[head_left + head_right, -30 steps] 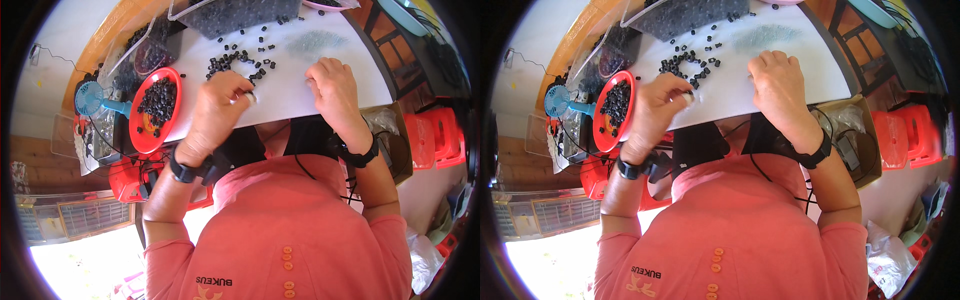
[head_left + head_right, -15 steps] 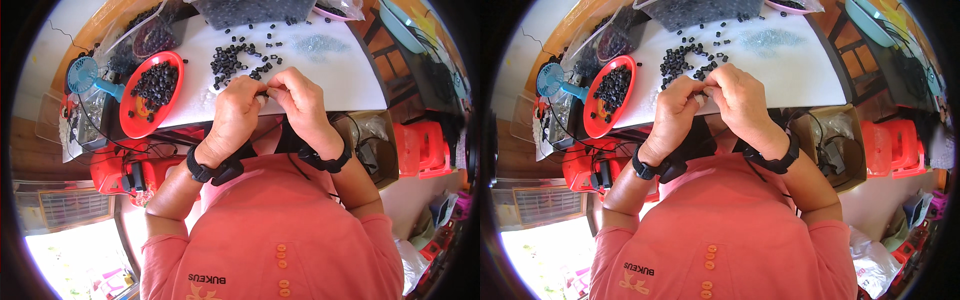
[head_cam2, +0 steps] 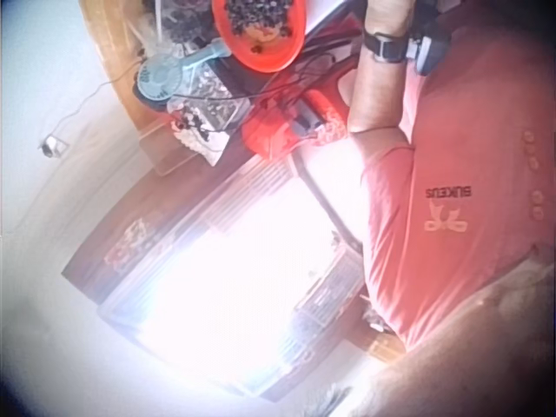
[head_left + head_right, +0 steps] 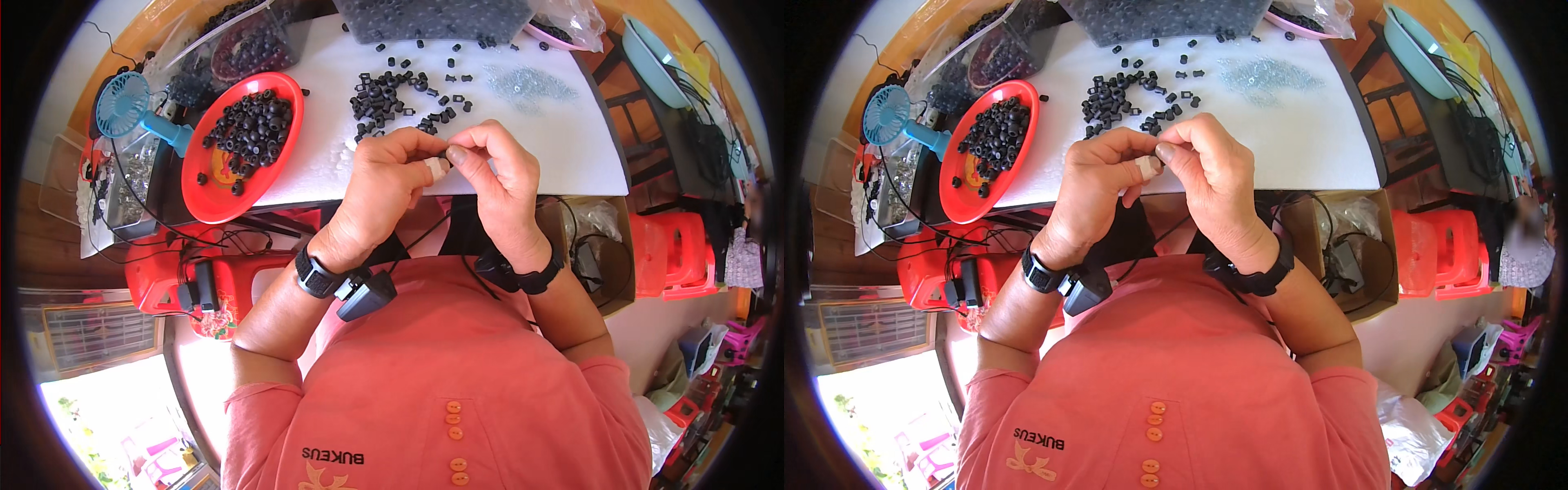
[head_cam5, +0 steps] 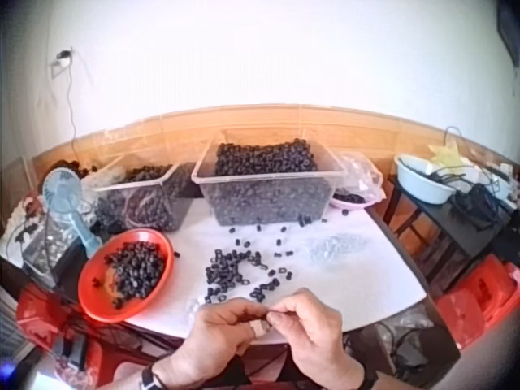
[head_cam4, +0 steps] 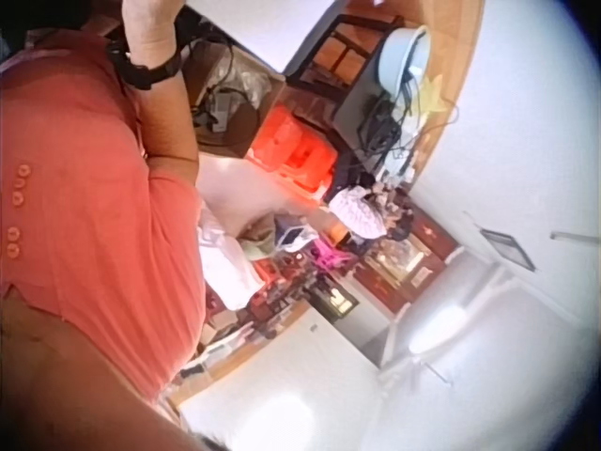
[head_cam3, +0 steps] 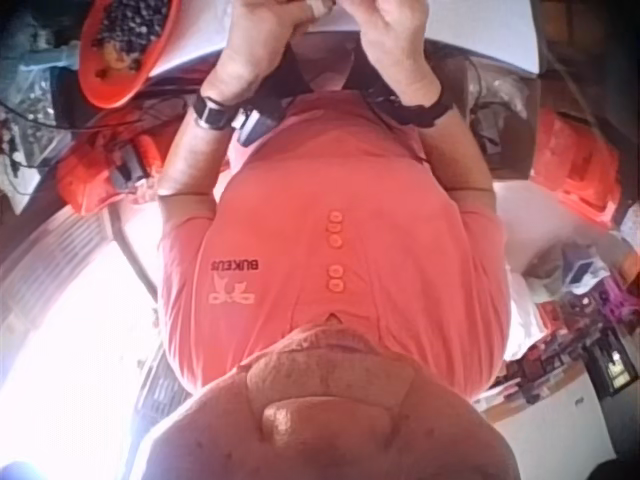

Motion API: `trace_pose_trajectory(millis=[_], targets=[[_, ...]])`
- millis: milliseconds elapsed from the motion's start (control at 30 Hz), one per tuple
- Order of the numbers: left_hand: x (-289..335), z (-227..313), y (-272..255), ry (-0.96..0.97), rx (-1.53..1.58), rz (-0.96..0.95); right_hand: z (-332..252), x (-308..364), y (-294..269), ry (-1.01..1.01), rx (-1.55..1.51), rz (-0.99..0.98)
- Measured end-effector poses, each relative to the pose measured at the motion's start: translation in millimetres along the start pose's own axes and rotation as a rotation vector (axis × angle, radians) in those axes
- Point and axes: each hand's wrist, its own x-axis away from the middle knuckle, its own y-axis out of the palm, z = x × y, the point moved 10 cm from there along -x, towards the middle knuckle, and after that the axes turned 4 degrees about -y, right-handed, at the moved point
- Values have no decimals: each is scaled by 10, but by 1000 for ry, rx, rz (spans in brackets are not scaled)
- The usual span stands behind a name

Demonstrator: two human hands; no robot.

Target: Assembling small black rings onto white plastic components at a workstation.

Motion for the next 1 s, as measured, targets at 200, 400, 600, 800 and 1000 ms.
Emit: trace_pose_trajectory(millis=[200,400,600,800,1000], targets=[[-2,3,-56,1,196,13,-424,80,158,-365,411,-136],[-7,-77,-125,0,281,16,-269,-90,267,64,234,-488],[-3,-74,-167,36,407,-14,-97,-389,18,-62,671,-371],[10,-89,-158,8,395,-53,307,-547,161,-141,1039,-530],[23,-70,-162,20,397,-44,351,-516,150,-105,1053,-609]])
